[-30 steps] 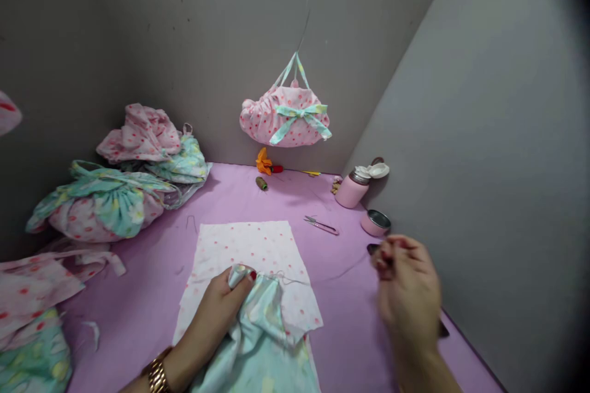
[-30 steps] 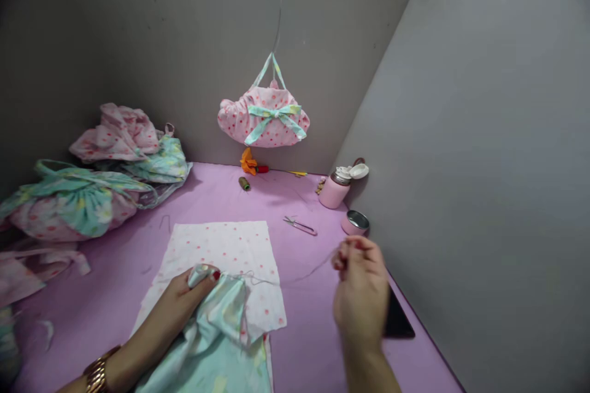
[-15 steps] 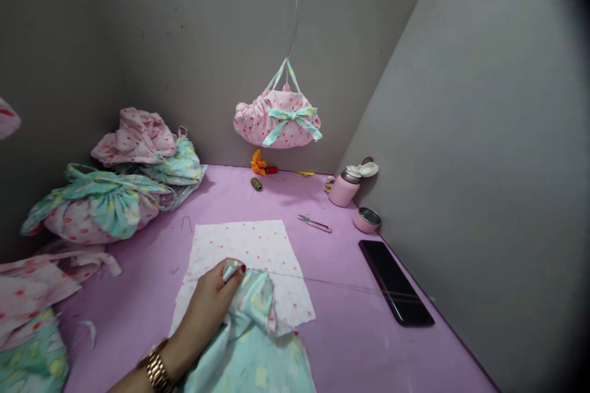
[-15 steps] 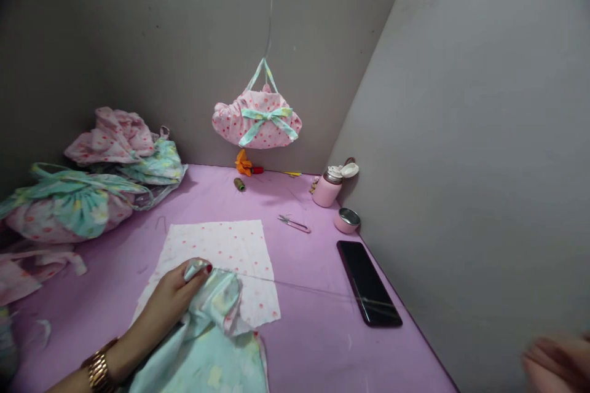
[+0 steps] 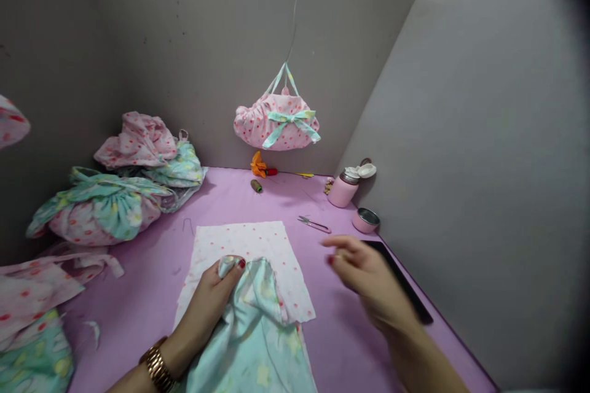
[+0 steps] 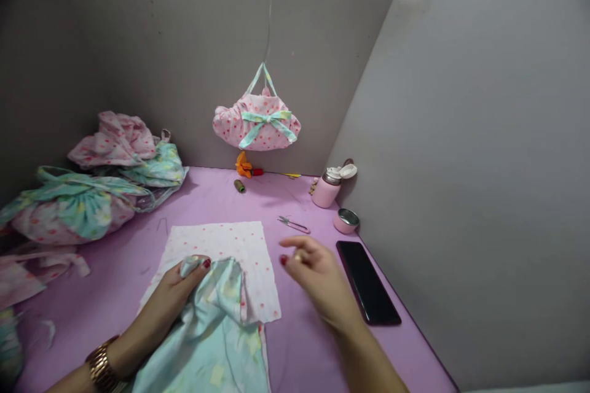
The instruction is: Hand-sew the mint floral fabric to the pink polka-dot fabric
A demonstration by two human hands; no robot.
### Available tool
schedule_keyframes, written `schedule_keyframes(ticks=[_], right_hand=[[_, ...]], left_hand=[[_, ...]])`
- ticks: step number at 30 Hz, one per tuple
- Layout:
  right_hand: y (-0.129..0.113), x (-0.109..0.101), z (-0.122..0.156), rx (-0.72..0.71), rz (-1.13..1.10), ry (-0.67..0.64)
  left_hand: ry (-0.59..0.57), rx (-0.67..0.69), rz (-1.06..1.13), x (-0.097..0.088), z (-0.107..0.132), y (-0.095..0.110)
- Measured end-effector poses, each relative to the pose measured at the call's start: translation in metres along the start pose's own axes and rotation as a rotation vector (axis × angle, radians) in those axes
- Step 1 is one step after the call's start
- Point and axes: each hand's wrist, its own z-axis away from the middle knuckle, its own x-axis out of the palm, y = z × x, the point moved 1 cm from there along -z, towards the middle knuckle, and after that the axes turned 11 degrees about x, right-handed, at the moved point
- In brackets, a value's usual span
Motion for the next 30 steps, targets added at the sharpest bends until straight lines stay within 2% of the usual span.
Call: schedule_keyframes(ticks=[2, 3, 5, 7, 9, 13, 18, 22, 24, 28, 30], right_hand=[[0.014, 0.023, -0.018, 0.138, -0.04, -0.256], [0.021, 0.034, -0.026, 0.205, -0.077, -0.341], [0.034, 0.051, -0.038, 0.323, -0.119, -0.479], [0.043, 0.059, -0.044, 0.382, -0.134, -0.549], [0.048, 0.058, -0.044, 0.381, -0.147, -0.549], [0.052, 0.046, -0.041, 0.321, -0.133, -0.46], [0.054, 0.034, -0.041, 0.225, 0.091, -0.408], [0.04, 0.03, -0.045, 0.074, 0.374, -0.261], [0.03, 0.036, -0.045, 0.017, 0.421, -0.223], [0.026, 0.06, -0.042, 0.099, 0.334, -0.448], [0.032, 0.068, -0.039, 0.156, 0.281, -0.487]], left_hand=[[-0.024, -0.015, 0.024, 0.002, 0.001, 0.002], [-0.032, -0.019, 0.027, 0.002, 0.001, 0.002], [-0.047, -0.018, 0.027, 0.003, 0.001, 0.002], [-0.055, -0.005, 0.018, 0.002, 0.0, 0.0], [-0.023, -0.016, -0.008, 0.0, -0.001, -0.005], [0.067, -0.086, -0.089, -0.004, -0.004, -0.014], [-0.024, -0.11, -0.093, -0.003, -0.006, -0.011], [-0.081, -0.075, -0.186, -0.002, -0.004, -0.012], [-0.115, -0.052, -0.213, -0.002, -0.004, -0.014], [-0.155, -0.036, -0.198, -0.001, -0.006, -0.017], [-0.142, -0.064, -0.164, -0.001, -0.007, -0.018]])
